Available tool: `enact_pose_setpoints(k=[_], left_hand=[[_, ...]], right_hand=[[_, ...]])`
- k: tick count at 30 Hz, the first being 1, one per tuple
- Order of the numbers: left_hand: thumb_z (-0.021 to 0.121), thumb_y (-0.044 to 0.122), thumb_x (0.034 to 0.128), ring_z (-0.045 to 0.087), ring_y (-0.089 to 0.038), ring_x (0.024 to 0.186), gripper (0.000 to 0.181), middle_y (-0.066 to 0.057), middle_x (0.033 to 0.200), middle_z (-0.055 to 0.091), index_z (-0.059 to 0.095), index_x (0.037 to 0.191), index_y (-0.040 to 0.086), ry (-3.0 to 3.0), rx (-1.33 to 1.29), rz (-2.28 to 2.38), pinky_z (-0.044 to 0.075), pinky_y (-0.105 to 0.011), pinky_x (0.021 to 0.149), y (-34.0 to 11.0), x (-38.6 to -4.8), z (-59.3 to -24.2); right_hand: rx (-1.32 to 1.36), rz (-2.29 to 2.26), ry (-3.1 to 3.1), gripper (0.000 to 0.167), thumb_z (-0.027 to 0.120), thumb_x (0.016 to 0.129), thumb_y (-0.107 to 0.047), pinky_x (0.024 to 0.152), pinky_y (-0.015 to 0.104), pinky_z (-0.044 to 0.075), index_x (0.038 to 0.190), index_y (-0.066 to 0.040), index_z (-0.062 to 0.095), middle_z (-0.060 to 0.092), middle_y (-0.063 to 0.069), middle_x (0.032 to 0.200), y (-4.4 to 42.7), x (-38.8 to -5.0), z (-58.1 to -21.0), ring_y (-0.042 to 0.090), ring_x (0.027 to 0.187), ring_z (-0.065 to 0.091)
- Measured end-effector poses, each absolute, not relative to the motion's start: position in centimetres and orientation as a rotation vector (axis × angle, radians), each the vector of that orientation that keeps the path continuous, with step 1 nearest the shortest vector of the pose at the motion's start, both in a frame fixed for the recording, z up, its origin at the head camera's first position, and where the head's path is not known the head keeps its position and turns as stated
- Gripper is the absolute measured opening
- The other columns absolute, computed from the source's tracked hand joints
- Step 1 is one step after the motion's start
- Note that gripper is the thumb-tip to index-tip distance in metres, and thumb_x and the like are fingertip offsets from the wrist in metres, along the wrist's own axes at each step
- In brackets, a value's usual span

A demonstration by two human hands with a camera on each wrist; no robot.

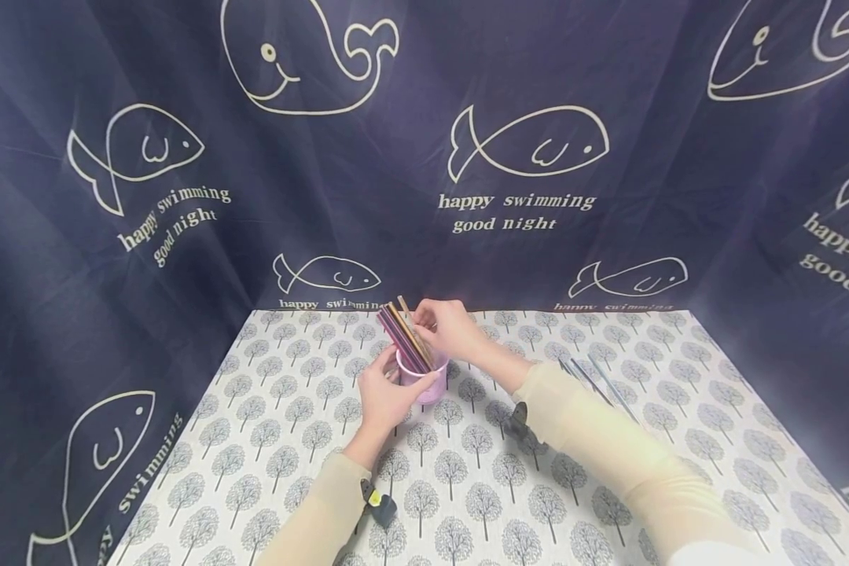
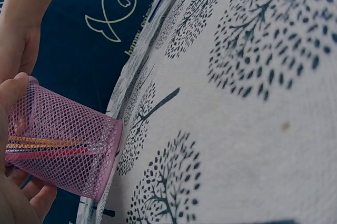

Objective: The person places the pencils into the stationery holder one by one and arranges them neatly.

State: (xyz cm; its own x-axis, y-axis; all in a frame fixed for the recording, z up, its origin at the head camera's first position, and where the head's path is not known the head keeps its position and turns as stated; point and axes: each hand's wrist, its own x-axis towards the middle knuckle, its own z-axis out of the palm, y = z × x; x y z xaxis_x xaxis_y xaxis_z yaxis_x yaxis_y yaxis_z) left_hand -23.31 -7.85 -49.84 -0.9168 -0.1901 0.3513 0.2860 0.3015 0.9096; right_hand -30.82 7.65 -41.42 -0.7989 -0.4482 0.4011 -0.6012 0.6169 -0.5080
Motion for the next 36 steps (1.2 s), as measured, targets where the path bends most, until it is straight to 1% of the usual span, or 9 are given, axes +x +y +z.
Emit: enact_pose_setpoints(k=[4, 13, 19, 24, 29, 33, 36], left_hand=[[0.103, 0.033, 0.0660, 0.077, -0.033, 0.113, 0.076, -0.017, 0.121, 0.078, 0.072, 0.130, 0.008, -2.188, -0.087, -1.648, 0.068, -0.041, 0.097, -7.8, -23.2, -49.8], [0.103, 0.032, 0.0670, 0.076, -0.032, 0.114, 0.074, -0.016, 0.121, 0.078, 0.072, 0.130, 0.009, -2.199, -0.084, -1.654, 0.067, -0.039, 0.098, -7.8, -23.1, -49.5], [0.103, 0.031, 0.0667, 0.076, -0.033, 0.115, 0.075, -0.016, 0.122, 0.078, 0.072, 0.131, 0.007, -2.205, -0.062, -1.652, 0.067, -0.040, 0.098, -7.8, -23.2, -49.4], [0.104, 0.030, 0.0653, 0.076, -0.033, 0.114, 0.074, -0.016, 0.121, 0.078, 0.073, 0.128, 0.008, -2.200, -0.058, -1.638, 0.067, -0.041, 0.099, -7.8, -23.3, -49.3], [0.104, 0.031, 0.0649, 0.076, -0.033, 0.114, 0.073, -0.017, 0.121, 0.077, 0.073, 0.128, 0.009, -2.208, -0.048, -1.641, 0.067, -0.041, 0.099, -7.8, -23.3, -49.5], [0.104, 0.030, 0.0656, 0.075, -0.035, 0.116, 0.073, -0.018, 0.122, 0.077, 0.073, 0.128, 0.008, -2.205, -0.053, -1.653, 0.066, -0.043, 0.100, -7.8, -23.3, -49.6], [0.104, 0.028, 0.0656, 0.075, -0.035, 0.116, 0.073, -0.018, 0.122, 0.077, 0.073, 0.128, 0.009, -2.200, -0.054, -1.668, 0.066, -0.043, 0.100, -7.8, -23.3, -49.7]], right_hand=[[0.868, 0.941, -2.605, 0.006, 0.078, 0.094, -0.007, 0.077, 0.027, 0.068, 0.096, -0.006, 0.073, 0.080, 0.008, 0.089, 7.6, -31.0, -41.7, 0.018, 0.080, 0.076], [0.846, 0.939, -2.607, 0.006, 0.078, 0.093, -0.006, 0.077, 0.028, 0.068, 0.095, -0.007, 0.073, 0.080, 0.008, 0.089, 7.6, -31.1, -41.6, 0.019, 0.080, 0.077], [0.825, 0.938, -2.616, 0.006, 0.076, 0.092, -0.005, 0.077, 0.029, 0.069, 0.096, -0.008, 0.073, 0.080, 0.008, 0.090, 8.8, -31.3, -40.9, 0.020, 0.082, 0.077], [0.776, 0.929, -2.616, 0.007, 0.075, 0.092, -0.005, 0.077, 0.032, 0.070, 0.099, -0.007, 0.073, 0.080, 0.009, 0.092, 11.2, -31.4, -40.3, 0.023, 0.084, 0.077], [0.706, 0.895, -2.621, 0.009, 0.074, 0.092, -0.006, 0.078, 0.037, 0.070, 0.101, -0.006, 0.074, 0.080, 0.010, 0.094, 14.6, -31.5, -40.1, 0.025, 0.086, 0.078], [0.647, 0.851, -2.634, 0.011, 0.071, 0.091, -0.005, 0.079, 0.041, 0.069, 0.102, -0.004, 0.074, 0.079, 0.011, 0.093, 17.4, -31.4, -39.9, 0.026, 0.084, 0.077], [0.611, 0.814, -2.644, 0.010, 0.069, 0.091, -0.005, 0.078, 0.043, 0.068, 0.100, -0.005, 0.074, 0.079, 0.010, 0.091, 19.5, -31.1, -40.0, 0.026, 0.082, 0.076]])
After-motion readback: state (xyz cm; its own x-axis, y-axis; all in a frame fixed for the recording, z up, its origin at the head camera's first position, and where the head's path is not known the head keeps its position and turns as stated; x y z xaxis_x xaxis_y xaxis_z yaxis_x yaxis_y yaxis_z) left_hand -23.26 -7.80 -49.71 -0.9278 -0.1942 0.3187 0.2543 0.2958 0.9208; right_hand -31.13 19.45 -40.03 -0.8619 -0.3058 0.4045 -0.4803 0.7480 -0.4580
